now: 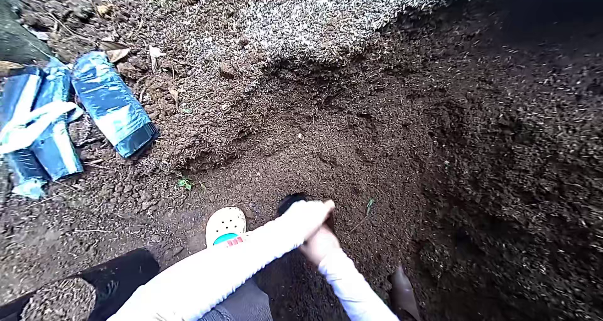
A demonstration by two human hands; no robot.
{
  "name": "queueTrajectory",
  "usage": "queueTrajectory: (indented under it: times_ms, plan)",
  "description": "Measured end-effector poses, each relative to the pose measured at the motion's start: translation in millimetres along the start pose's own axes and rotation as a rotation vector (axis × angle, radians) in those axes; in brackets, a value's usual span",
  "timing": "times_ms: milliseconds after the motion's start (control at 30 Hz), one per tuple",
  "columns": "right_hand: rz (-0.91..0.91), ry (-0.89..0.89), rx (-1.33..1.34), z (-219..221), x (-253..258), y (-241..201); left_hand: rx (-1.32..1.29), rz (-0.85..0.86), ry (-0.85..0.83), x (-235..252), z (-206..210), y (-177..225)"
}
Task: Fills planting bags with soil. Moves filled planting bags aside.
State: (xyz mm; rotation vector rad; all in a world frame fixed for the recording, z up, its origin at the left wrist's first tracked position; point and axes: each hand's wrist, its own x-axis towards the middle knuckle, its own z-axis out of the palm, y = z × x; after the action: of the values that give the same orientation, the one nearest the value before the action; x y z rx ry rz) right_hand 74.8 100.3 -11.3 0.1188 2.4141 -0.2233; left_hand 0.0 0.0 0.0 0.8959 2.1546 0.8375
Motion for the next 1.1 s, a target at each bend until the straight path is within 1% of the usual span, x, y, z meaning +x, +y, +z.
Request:
queueTrajectory:
  times_ms: [33, 100, 133, 167, 200, 267, 333, 400, 433, 467, 500, 533, 567, 600, 633, 667, 733, 767, 800, 833, 867, 900, 967, 1000, 1067, 1100]
  plan:
    - [-0.061, 0.120, -0.031, -10, -4, 5, -0.015, -0.069, 0.021, -1, -17, 2]
    - [-0.307, 0.394, -0.061, -9, -7, 24, 0.065, -0.202, 0.003, -4, -40, 3]
    - [-0.406, 0.471, -0.082, -7, -2, 34, 0.167, -0.248, 0.003, -2, -46, 1]
    - [-0.457, 0.492, -0.114, -7, 4, 42, 0.260, -0.271, -0.002, 4, -49, 0]
    - [-0.461, 0.470, -0.144, -6, 7, 48, 0.312, -0.291, -0.038, 12, -49, -1]
    - [-0.410, 0.440, -0.183, -8, 11, 58, 0.335, -0.315, -0.127, 28, -44, -4]
    - [-0.410, 0.543, -0.199, -16, 7, 61, 0.299, -0.308, -0.115, 28, -46, -7]
    - [-0.447, 0.747, -0.194, -15, 0, 62, 0.246, -0.324, -0.054, 13, -54, -9]
    - [-0.444, 0.824, -0.186, -13, -3, 64, 0.231, -0.352, -0.061, 3, -60, -8]
    - [-0.429, 0.858, -0.175, -8, -6, 66, 0.234, -0.389, -0.073, -6, -63, -6]
    - [-0.420, 0.846, -0.164, -3, -6, 68, 0.256, -0.420, -0.077, -12, -62, -5]
    - [-0.417, 0.795, -0.152, 1, -5, 68, 0.287, -0.430, -0.070, -14, -58, -6]
    - [-0.425, 0.746, -0.143, 7, -2, 69, 0.305, -0.420, -0.076, -13, -53, -4]
    - [-0.438, 0.734, -0.145, 11, 1, 70, 0.339, -0.379, -0.083, -7, -46, -4]
    - [-0.448, 0.745, -0.148, 13, 3, 70, 0.385, -0.287, -0.066, 1, -37, -6]
    - [-0.455, 0.760, -0.155, 13, 2, 69, 0.431, -0.156, -0.044, 11, -26, -10]
    - [-0.473, 0.795, -0.175, 16, -4, 70, 0.533, 0.209, -0.014, 34, -5, -24]
    - [-0.475, 0.809, -0.190, 18, -8, 72, 0.591, 0.363, -0.038, 43, 0, -28]
    - [-0.467, 0.818, -0.198, 18, -12, 73, 0.629, 0.442, -0.103, 48, -2, -28]
    - [-0.449, 0.820, -0.197, 18, -17, 75, 0.623, 0.444, -0.182, 47, -8, -25]
    - [-0.426, 0.816, -0.186, 18, -23, 77, 0.553, 0.382, -0.239, 43, -14, -22]
    - [-0.406, 0.815, -0.167, 18, -29, 78, 0.444, 0.285, -0.271, 39, -19, -20]
    - [-0.392, 0.818, -0.095, 21, -43, 77, 0.264, 0.157, -0.235, 29, -18, -24]
    - [-0.394, 0.836, -0.059, 25, -52, 74, 0.221, 0.138, -0.212, 22, -13, -27]
    - [-0.410, 0.871, 0.037, 29, -67, 60, 0.258, 0.205, -0.201, 8, -6, -31]
    - [-0.417, 0.852, 0.112, 29, -75, 49, 0.277, 0.237, -0.187, 2, -3, -31]
